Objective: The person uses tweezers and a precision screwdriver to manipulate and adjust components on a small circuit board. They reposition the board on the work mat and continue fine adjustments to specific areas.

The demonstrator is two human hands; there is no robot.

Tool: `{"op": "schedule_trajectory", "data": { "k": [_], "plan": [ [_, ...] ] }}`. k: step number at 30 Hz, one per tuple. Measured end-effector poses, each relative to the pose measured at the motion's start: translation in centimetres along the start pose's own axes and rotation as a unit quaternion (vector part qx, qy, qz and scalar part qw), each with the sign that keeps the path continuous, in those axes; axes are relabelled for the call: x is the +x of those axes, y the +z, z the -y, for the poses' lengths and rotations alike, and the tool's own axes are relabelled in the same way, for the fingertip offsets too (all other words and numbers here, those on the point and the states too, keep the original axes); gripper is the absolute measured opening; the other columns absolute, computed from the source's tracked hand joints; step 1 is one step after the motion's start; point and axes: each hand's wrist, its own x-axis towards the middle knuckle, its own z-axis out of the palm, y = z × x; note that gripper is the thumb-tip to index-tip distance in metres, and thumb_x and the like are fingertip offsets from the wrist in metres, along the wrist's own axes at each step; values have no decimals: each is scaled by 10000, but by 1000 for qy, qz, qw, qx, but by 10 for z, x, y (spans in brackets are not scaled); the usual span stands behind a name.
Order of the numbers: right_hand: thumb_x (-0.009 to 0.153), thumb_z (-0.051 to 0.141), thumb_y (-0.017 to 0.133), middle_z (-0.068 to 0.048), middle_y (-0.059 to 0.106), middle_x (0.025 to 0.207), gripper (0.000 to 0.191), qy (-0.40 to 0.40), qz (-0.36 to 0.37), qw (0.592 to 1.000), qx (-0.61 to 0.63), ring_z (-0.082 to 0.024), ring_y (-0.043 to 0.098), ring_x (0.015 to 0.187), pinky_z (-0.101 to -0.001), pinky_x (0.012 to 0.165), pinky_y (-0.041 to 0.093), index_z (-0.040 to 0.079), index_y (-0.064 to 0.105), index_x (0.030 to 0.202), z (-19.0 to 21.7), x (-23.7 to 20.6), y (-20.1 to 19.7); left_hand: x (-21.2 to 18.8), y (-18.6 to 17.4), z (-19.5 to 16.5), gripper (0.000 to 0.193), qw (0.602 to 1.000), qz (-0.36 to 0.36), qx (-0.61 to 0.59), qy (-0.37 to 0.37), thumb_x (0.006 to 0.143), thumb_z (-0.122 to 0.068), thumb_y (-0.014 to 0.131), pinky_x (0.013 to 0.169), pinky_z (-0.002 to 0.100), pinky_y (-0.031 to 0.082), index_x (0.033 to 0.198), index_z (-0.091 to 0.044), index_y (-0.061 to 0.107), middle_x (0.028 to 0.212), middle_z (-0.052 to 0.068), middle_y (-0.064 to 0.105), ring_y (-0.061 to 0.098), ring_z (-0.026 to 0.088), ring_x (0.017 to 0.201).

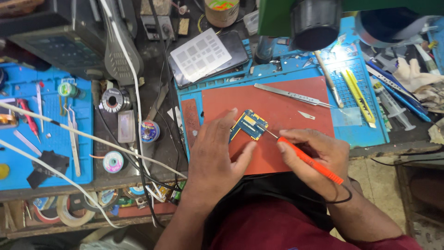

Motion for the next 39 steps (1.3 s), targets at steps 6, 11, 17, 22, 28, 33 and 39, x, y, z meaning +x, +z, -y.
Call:
{"op": "schedule_trajectory", "data": {
  "k": [6,11,17,22,28,33,39],
  "plan": [
    [802,18,812,-77,731,771,224,-38,48,994,-93,-101,670,622,-227,570,494,13,777,1023,13,13,23,-7,-5,32,499,995,-18,-83,-44,905,-64,736,898,412,557,1376,-54,573,1105,101,735,696,288,1009],
    [811,14,805,-79,738,817,220,-61,51,990,-113,-99,684,645,-217,590,510,11,767,1028,15,18,45,-10,-8,44,482,993,-27,-102,-57,913,-68,737,885,408,560,1370,-63,582,1098,90,744,696,282,1010],
    [804,2,811,-80,734,796,216,-45,41,991,-121,-95,670,641,-217,590,498,1,767,1015,14,16,54,-12,-13,52,477,994,-19,-91,-54,912,-75,741,861,414,550,1362,-66,584,1093,90,735,676,282,960],
    [827,-1,800,-84,742,832,210,-37,28,993,-108,-96,674,671,-213,614,508,-3,760,1033,8,16,57,-12,-13,54,468,993,-14,-98,-65,918,-86,740,842,410,549,1359,-69,585,1072,76,737,673,268,937],
    [827,11,803,-87,750,844,214,-40,23,992,-116,-90,674,670,-211,611,510,2,763,1038,8,16,58,-12,-13,53,463,993,-13,-100,-66,923,-88,733,843,398,554,1361,-67,582,1073,71,735,678,255,950],
    [820,28,816,-81,749,826,216,-39,27,992,-121,-84,667,648,-213,585,498,9,768,1030,9,16,57,-12,-14,53,457,993,-11,-99,-70,920,-88,734,836,394,556,1352,-67,589,1083,75,736,678,253,945],
    [802,36,823,-76,753,802,217,-27,34,990,-131,-85,676,625,-216,568,505,19,780,1014,10,16,56,-12,-13,52,454,993,-15,-94,-63,920,-88,736,842,397,555,1350,-67,590,1085,75,735,674,257,947]
  ]
}}
